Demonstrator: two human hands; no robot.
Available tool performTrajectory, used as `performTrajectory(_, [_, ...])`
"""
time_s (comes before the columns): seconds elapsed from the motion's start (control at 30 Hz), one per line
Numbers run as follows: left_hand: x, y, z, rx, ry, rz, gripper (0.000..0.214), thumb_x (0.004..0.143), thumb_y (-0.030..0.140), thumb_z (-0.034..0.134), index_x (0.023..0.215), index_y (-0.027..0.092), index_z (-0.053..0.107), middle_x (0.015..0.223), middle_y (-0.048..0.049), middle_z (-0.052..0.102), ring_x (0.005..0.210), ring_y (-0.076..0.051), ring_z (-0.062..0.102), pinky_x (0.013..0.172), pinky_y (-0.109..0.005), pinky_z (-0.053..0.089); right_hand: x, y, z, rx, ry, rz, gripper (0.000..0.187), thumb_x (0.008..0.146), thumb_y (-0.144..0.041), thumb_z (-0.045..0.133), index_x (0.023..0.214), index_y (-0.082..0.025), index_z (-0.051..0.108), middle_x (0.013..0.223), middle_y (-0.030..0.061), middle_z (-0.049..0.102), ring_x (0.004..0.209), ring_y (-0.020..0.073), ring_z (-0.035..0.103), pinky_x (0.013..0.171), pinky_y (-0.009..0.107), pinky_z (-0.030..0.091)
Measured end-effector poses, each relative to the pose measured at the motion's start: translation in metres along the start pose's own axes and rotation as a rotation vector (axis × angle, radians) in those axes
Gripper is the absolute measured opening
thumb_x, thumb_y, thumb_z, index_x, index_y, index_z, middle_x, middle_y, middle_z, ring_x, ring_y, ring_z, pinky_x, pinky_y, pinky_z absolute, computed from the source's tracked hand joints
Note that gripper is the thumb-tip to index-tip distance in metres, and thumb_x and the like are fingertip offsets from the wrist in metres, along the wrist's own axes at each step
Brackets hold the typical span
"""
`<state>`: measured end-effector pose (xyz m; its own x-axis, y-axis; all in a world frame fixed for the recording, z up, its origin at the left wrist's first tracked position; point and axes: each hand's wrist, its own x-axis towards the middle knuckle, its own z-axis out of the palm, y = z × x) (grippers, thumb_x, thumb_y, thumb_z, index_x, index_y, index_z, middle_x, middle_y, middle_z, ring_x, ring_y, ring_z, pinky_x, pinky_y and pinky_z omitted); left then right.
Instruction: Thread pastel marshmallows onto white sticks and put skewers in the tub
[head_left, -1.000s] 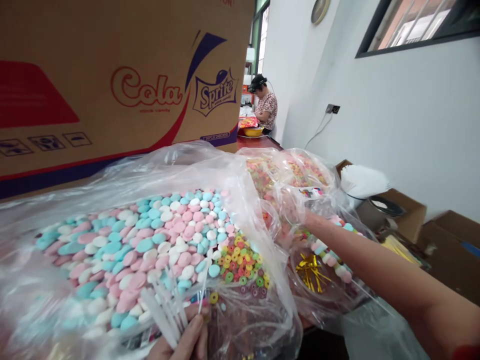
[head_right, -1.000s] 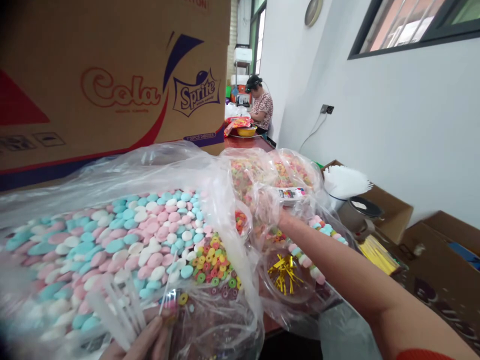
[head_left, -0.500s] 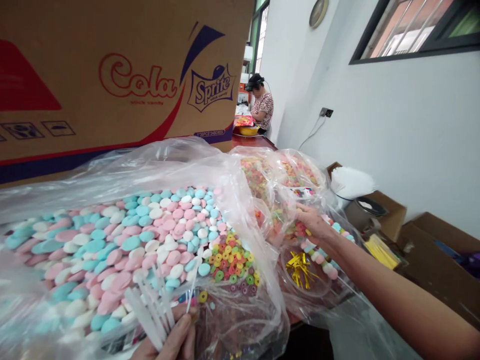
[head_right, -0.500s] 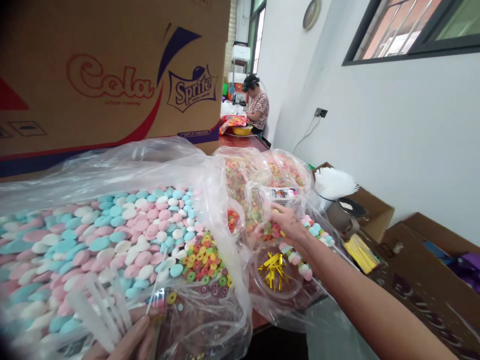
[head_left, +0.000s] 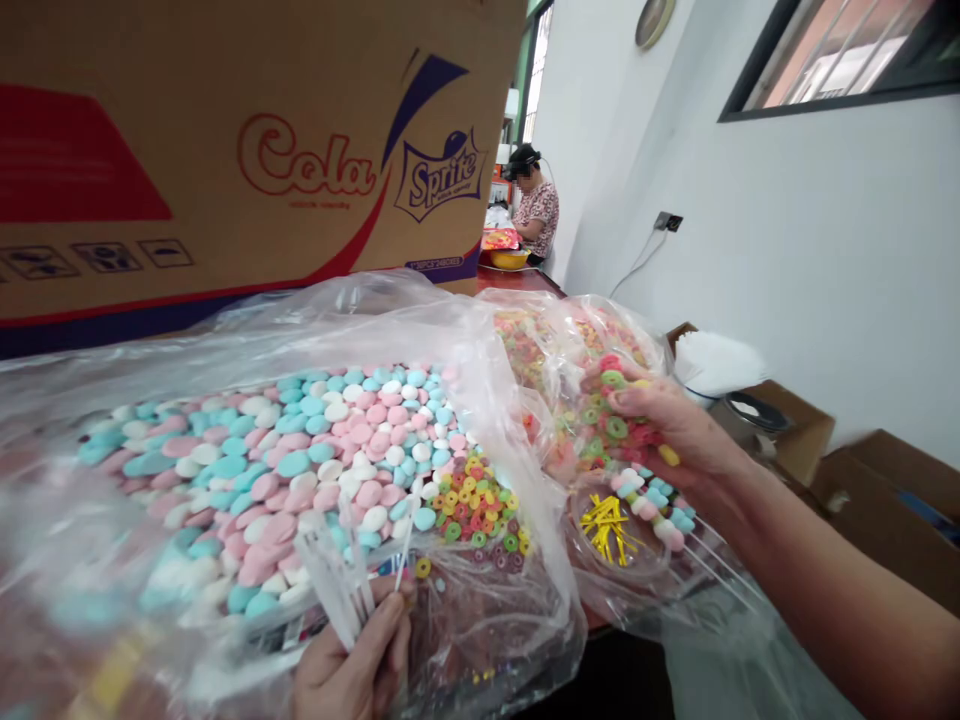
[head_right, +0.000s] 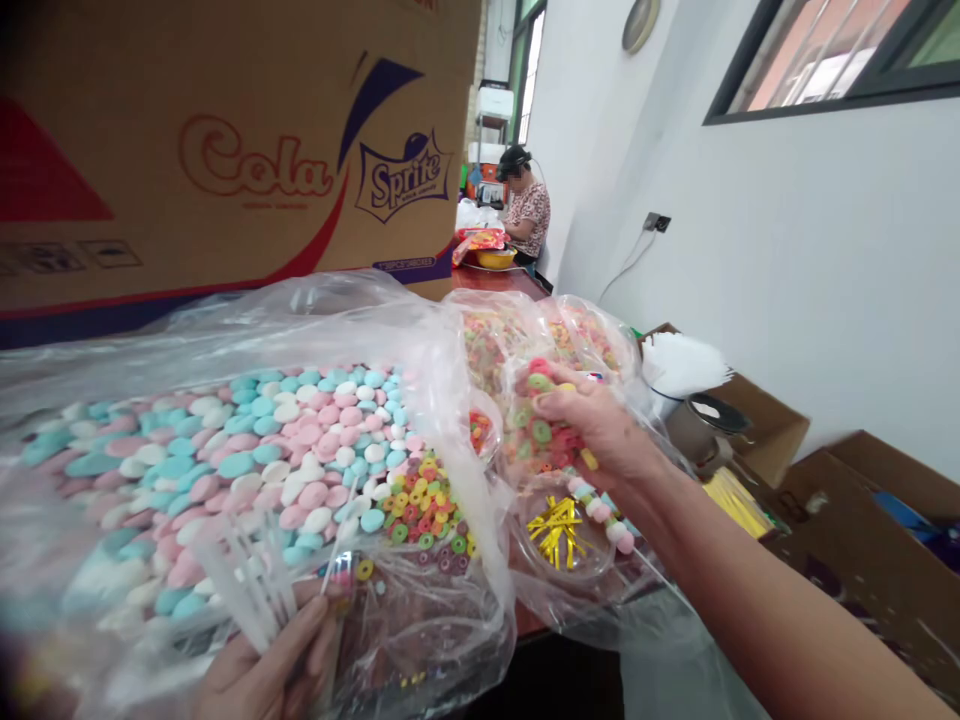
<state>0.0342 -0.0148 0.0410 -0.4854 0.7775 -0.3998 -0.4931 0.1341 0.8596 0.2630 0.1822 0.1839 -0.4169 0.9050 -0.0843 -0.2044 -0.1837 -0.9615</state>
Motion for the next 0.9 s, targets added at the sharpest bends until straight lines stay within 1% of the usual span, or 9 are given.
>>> performTrajectory(0.13, [0.0, -0.001, 0.001, 0.003, -0.012, 0.031, 0.037, 0.063, 0.047, 0.085, 0.072, 0.015, 0.07, 0.044, 0.0061, 0.047, 0.038, -0.004, 0.031, 0.036, -0.015, 0.02, 0.003, 0.023, 0.059, -0.052, -0.279, 0.095, 0.033, 0.062, -0.023, 0.071, 0.094, -0.019, 0.065, 0.07, -0.0041, 0.061, 0.049, 0.0088, 0.055, 0.044, 0.019, 0.042])
performTrajectory(0.23, [-0.002, 0.0, -0.001, 0.006, -0.036, 0.044, 0.037, 0.065, 0.047, 0.084, 0.064, 0.014, 0.067, 0.042, 0.0055, 0.047, 0.038, -0.005, 0.032, 0.037, -0.016, 0.02, 0.016, 0.057, 0.078, -0.318, -0.346, 0.071, 0.039, 0.069, -0.026, 0.069, 0.108, -0.021, 0.067, 0.085, -0.0006, 0.067, 0.062, 0.012, 0.06, 0.054, 0.023, 0.046])
performTrajectory(0.3, [-0.003, -0.001, -0.003, 0.012, -0.06, 0.055, 0.035, 0.069, 0.046, 0.082, 0.066, 0.014, 0.067, 0.043, 0.0057, 0.047, 0.038, -0.005, 0.032, 0.037, -0.016, 0.02, 0.026, 0.079, 0.079, -0.675, -0.351, -0.082, 0.04, 0.075, -0.026, 0.066, 0.115, -0.024, 0.066, 0.098, 0.0013, 0.067, 0.075, 0.0151, 0.062, 0.066, 0.028, 0.049])
performTrajectory(0.37, [-0.003, -0.003, -0.005, 0.021, -0.071, 0.066, 0.033, 0.072, 0.046, 0.079, 0.076, 0.014, 0.069, 0.044, 0.0064, 0.047, 0.038, -0.005, 0.032, 0.037, -0.016, 0.02, 0.032, 0.098, 0.077, -1.087, -0.4, -0.325, 0.035, 0.079, -0.023, 0.064, 0.114, -0.024, 0.067, 0.105, 0.0039, 0.065, 0.086, 0.0182, 0.06, 0.078, 0.032, 0.049])
performTrajectory(0.5, [-0.002, -0.005, -0.005, 0.012, -0.034, 0.066, 0.039, 0.068, 0.05, 0.081, 0.083, 0.015, 0.07, 0.044, 0.0069, 0.048, 0.037, -0.005, 0.032, 0.037, -0.015, 0.02, 0.028, 0.125, 0.072, -1.669, -0.495, -0.717, 0.029, 0.085, -0.024, 0.063, 0.113, -0.019, 0.063, 0.108, 0.0116, 0.06, 0.097, 0.0257, 0.054, 0.086, 0.039, 0.047])
performTrajectory(0.6, [-0.001, -0.002, -0.001, -0.003, -0.015, 0.065, 0.042, 0.063, 0.052, 0.084, 0.079, 0.014, 0.071, 0.042, 0.0066, 0.047, 0.037, -0.005, 0.033, 0.036, -0.015, 0.02, 0.022, 0.133, 0.072, -1.778, -0.508, -0.859, 0.044, 0.084, -0.032, 0.065, 0.124, -0.016, 0.056, 0.115, 0.0147, 0.058, 0.104, 0.031, 0.05, 0.092, 0.046, 0.043])
performTrajectory(0.8, [-0.003, 0.004, 0.001, -0.013, -0.002, 0.017, 0.039, 0.058, 0.047, 0.088, 0.068, 0.015, 0.069, 0.043, 0.006, 0.048, 0.038, -0.005, 0.034, 0.036, -0.016, 0.021, 0.016, 0.117, 0.073, -1.763, -0.472, -0.843, 0.074, 0.076, -0.047, 0.073, 0.137, -0.016, 0.044, 0.137, 0.0197, 0.045, 0.114, 0.034, 0.046, 0.094, 0.047, 0.043])
performTrajectory(0.83, [-0.003, 0.005, 0.001, -0.005, -0.006, 0.0, 0.039, 0.058, 0.047, 0.088, 0.063, 0.015, 0.066, 0.044, 0.0055, 0.048, 0.039, -0.005, 0.034, 0.036, -0.016, 0.023, 0.015, 0.114, 0.073, -1.765, -0.473, -0.855, 0.073, 0.077, -0.047, 0.073, 0.136, -0.015, 0.045, 0.136, 0.0197, 0.047, 0.113, 0.0337, 0.047, 0.093, 0.047, 0.043])
performTrajectory(0.9, [-0.003, 0.006, 0.001, 0.022, 0.008, -0.027, 0.041, 0.056, 0.048, 0.088, 0.06, 0.015, 0.065, 0.045, 0.0047, 0.049, 0.039, -0.006, 0.037, 0.035, -0.017, 0.026, 0.015, 0.11, 0.073, -1.783, -0.505, -0.9, 0.053, 0.084, -0.039, 0.067, 0.128, -0.014, 0.052, 0.123, 0.0169, 0.056, 0.106, 0.0306, 0.051, 0.089, 0.045, 0.045])
